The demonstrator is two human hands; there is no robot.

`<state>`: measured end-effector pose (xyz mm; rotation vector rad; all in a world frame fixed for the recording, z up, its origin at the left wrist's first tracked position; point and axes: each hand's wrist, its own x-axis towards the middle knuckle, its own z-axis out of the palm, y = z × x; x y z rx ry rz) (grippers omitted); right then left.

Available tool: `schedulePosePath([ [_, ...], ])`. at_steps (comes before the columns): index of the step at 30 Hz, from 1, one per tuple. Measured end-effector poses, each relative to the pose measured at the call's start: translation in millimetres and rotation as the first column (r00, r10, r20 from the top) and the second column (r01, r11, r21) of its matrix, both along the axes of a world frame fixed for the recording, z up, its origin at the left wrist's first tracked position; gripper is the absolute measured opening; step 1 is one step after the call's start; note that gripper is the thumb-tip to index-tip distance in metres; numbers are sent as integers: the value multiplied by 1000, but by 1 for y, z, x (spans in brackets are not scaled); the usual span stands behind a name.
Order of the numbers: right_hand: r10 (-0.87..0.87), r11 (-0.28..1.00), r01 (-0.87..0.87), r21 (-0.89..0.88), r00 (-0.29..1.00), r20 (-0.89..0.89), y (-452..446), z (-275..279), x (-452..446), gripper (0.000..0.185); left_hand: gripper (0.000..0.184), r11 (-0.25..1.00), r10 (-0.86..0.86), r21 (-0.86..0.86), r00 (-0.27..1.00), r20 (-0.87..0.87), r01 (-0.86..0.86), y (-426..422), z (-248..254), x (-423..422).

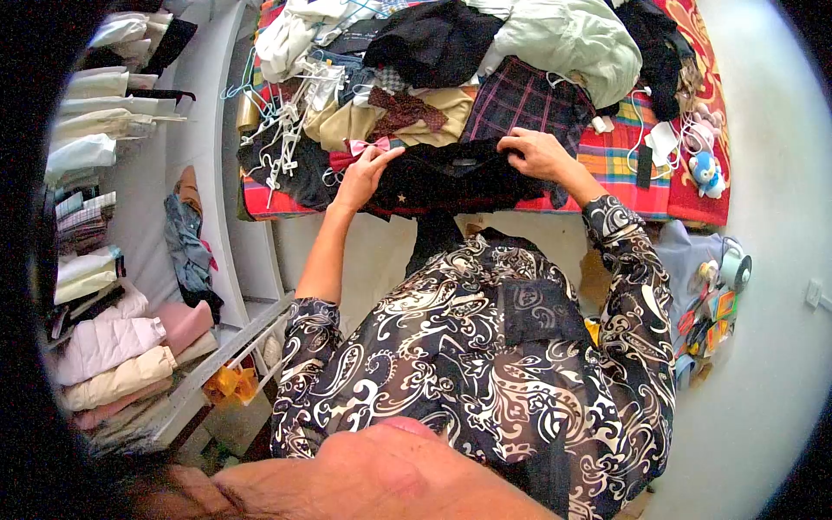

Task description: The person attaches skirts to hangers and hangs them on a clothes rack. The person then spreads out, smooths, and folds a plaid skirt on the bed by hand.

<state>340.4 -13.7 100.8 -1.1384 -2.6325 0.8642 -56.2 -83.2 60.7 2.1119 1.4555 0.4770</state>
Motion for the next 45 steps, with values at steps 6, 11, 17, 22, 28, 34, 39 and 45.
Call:
schedulePosePath([
  [6, -20, 996, 13, -83, 997, -80, -4, -15, 15, 25, 35, 999, -9, -38, 999, 40, 10, -6, -1, -1],
  [11, -192, 981, 173, -89, 927, -323, -25, -16, 23, 25, 20, 996, -88, -4, 988, 128, 89, -20, -9, -10],
  [17, -300, 947, 249, -204, 911, -284, -64, 0, 42, 29, 17, 998, 4, -68, 981, 192, 9, -41, 26, -13],
  [22, -329, 895, 236, -378, 922, -204, -119, 84, 55, 26, 16, 999, -4, -40, 956, 295, 16, -90, 103, -9],
  [28, -429, 881, 340, -330, 868, -250, -68, 107, 56, 26, 13, 998, 58, 15, 942, 330, -67, -34, 125, -3],
  [34, -487, 867, 462, -188, 866, -117, 42, -24, 52, 30, 16, 998, 60, 5, 942, 330, -65, 79, -19, 18],
  [39, -406, 911, 409, 46, 877, 256, 84, -106, 47, 30, 32, 982, 142, -150, 971, 194, -114, 116, -104, 38],
  [45, -478, 878, 471, 85, 872, 106, 98, -112, 42, 22, 17, 976, 214, -29, 940, 265, -214, 134, -142, 41],
])
